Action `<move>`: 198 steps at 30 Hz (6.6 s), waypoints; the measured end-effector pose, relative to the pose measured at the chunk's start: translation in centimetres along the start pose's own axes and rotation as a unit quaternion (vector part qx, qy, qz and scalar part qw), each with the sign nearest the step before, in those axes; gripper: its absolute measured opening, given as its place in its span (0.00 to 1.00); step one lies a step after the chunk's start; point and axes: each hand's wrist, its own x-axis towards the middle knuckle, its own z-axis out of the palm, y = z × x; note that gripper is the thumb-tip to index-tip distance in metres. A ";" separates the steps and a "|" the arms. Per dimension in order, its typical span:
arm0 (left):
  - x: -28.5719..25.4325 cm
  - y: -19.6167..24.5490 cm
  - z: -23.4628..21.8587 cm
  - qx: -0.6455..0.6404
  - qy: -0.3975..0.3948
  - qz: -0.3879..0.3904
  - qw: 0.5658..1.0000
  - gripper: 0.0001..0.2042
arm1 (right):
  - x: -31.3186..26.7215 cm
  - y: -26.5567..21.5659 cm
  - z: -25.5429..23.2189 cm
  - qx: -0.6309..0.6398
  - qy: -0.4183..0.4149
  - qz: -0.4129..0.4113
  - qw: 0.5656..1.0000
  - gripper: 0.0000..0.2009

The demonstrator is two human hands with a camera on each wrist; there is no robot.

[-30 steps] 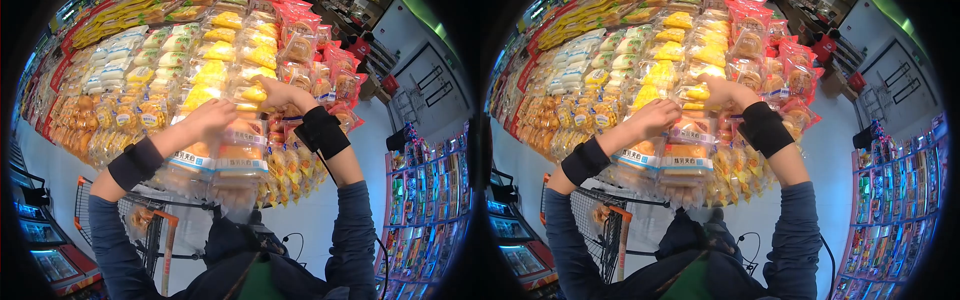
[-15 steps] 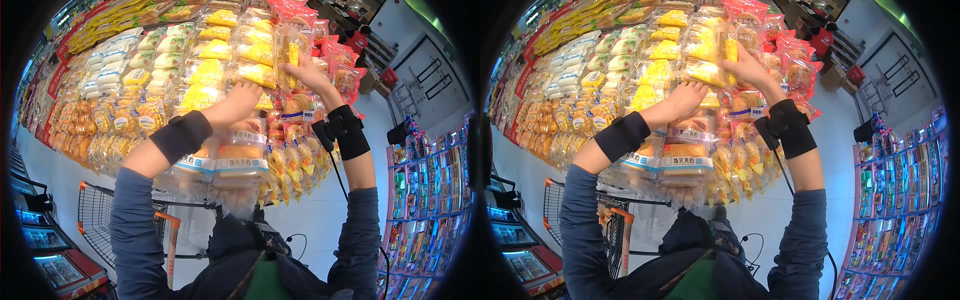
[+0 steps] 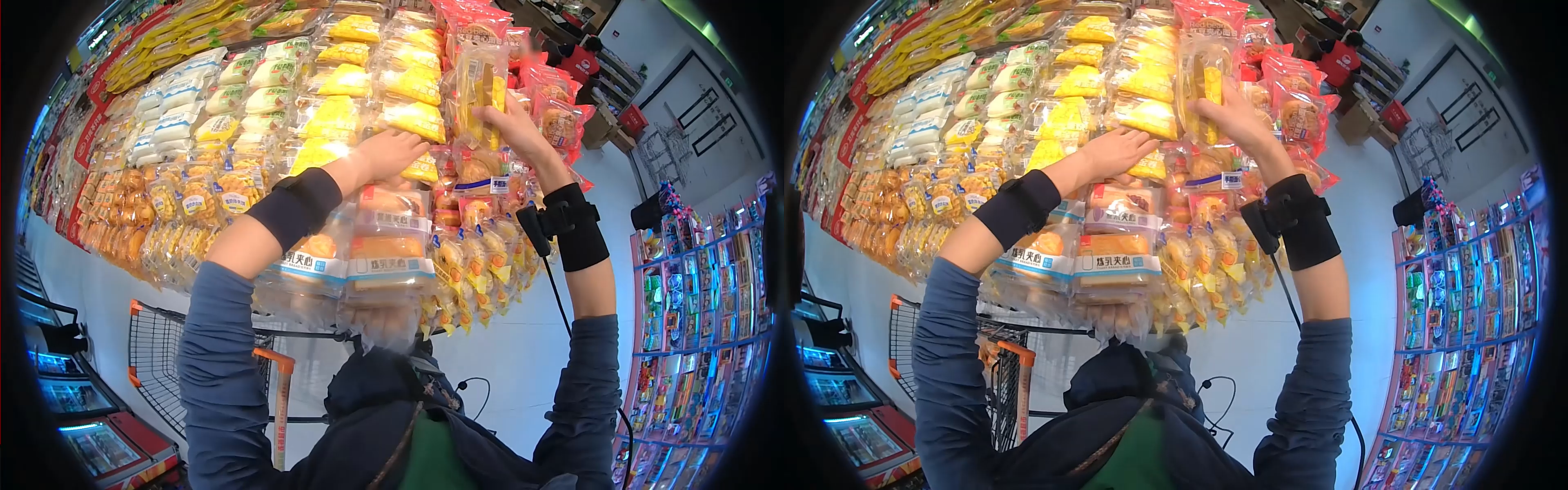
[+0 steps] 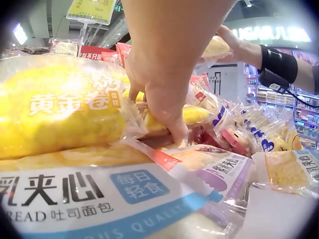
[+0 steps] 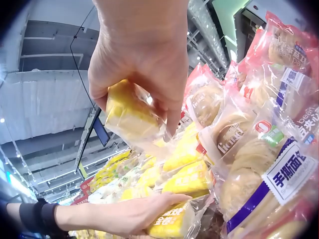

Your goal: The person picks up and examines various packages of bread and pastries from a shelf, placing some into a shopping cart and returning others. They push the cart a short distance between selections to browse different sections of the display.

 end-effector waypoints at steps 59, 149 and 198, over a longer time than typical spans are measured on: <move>-15.0 -4.5 -4.2 -0.052 0.014 -0.067 0.996 0.35 | 15.3 3.3 7.5 -0.558 -0.086 -0.149 0.812 0.42; 2.1 -18.1 -1.0 0.083 0.082 -0.201 0.973 0.17 | 24.7 0.8 6.1 -0.487 -0.044 -0.093 0.867 0.26; -7.2 -16.5 -7.0 -0.012 0.204 -0.151 0.967 0.25 | 26.0 -0.3 3.3 -0.466 -0.023 0.002 0.885 0.31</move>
